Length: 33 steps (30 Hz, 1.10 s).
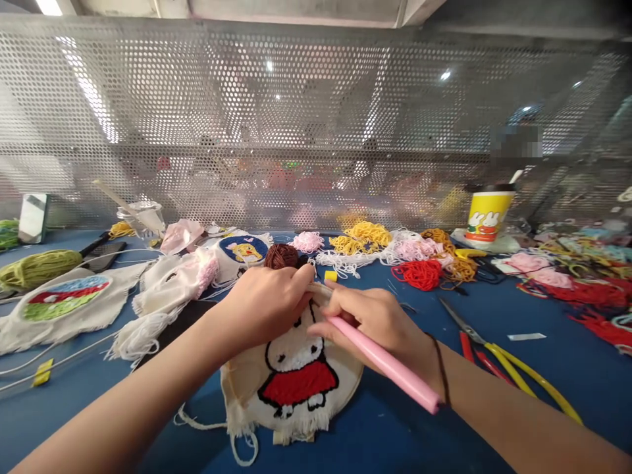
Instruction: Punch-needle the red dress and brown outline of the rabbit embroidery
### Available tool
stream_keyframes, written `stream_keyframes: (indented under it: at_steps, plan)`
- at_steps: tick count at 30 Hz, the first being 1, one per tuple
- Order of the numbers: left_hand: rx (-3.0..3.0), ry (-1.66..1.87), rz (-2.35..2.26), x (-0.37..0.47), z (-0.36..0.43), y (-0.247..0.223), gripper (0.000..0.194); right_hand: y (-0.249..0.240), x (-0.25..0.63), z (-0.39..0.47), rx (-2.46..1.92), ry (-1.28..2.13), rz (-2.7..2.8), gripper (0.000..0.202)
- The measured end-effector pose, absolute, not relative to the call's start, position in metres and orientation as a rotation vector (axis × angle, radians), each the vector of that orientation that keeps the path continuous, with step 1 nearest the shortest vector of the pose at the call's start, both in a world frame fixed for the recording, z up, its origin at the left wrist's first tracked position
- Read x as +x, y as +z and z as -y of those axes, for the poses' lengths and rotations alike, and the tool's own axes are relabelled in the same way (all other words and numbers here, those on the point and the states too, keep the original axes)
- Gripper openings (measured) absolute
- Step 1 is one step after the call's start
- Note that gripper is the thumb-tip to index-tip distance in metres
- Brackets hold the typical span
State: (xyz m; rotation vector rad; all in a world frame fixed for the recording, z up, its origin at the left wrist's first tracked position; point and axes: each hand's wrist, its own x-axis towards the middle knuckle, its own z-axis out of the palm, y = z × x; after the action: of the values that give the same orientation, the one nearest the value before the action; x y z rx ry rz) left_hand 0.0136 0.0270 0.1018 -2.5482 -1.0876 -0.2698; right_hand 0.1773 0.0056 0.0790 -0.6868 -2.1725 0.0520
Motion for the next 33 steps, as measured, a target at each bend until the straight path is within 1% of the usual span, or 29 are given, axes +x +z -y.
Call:
stream_keyframes:
  at_steps: [3,6,9,11,13,16,18,23,25,27,29,30,33]
  plan:
    - [-2.518,-0.278,1.005,0.015,-0.017,0.107,0.010,0.097,0.185,0.005,-0.734,0.153,2.341,0.015]
    - [-2.535,-0.313,0.987,0.016,-0.012,0.111,0.008,0.109,0.190,0.015,-0.788,0.253,2.437,0.005]
    - [-2.559,-0.304,1.006,0.015,-0.013,0.110,0.008,0.111,0.191,0.017,-0.864,0.324,2.434,0.011]
    - [-2.566,-0.281,1.016,0.014,-0.015,0.109,0.008,0.108,0.189,0.017,-0.914,0.289,2.402,0.010]
    - [-2.560,-0.271,1.034,0.013,-0.016,0.108,0.010,0.106,0.186,0.015,-0.885,0.150,2.387,0.007]
    - [-2.571,-0.275,1.036,0.013,-0.016,0.107,0.011,0.109,0.185,0.016,-0.746,0.020,2.428,0.016]
    - [-2.578,-0.284,1.024,0.013,-0.015,0.107,0.010,0.114,0.187,0.019,-0.712,0.078,2.499,0.017]
    - [-2.543,-0.302,1.014,0.013,-0.015,0.107,0.009,0.125,0.197,0.028,-0.764,0.228,2.604,0.010]
    - [-2.539,-0.290,1.014,0.014,-0.015,0.108,0.010,0.122,0.197,0.028,-0.765,0.165,2.578,0.008]
    - [-2.531,-0.286,1.018,0.015,-0.013,0.109,0.010,0.115,0.195,0.025,-0.730,-0.022,2.536,0.003]
    - [-2.528,-0.288,1.013,0.016,-0.011,0.111,0.010,0.108,0.190,0.021,-0.672,-0.221,2.470,0.014]
    - [-2.531,-0.283,1.006,0.017,-0.010,0.112,0.010,0.105,0.188,0.018,-0.642,-0.267,2.458,0.017]
    - [-2.525,-0.248,0.988,0.018,-0.008,0.115,0.010,0.103,0.185,0.014,-0.594,-0.201,2.482,0.020]
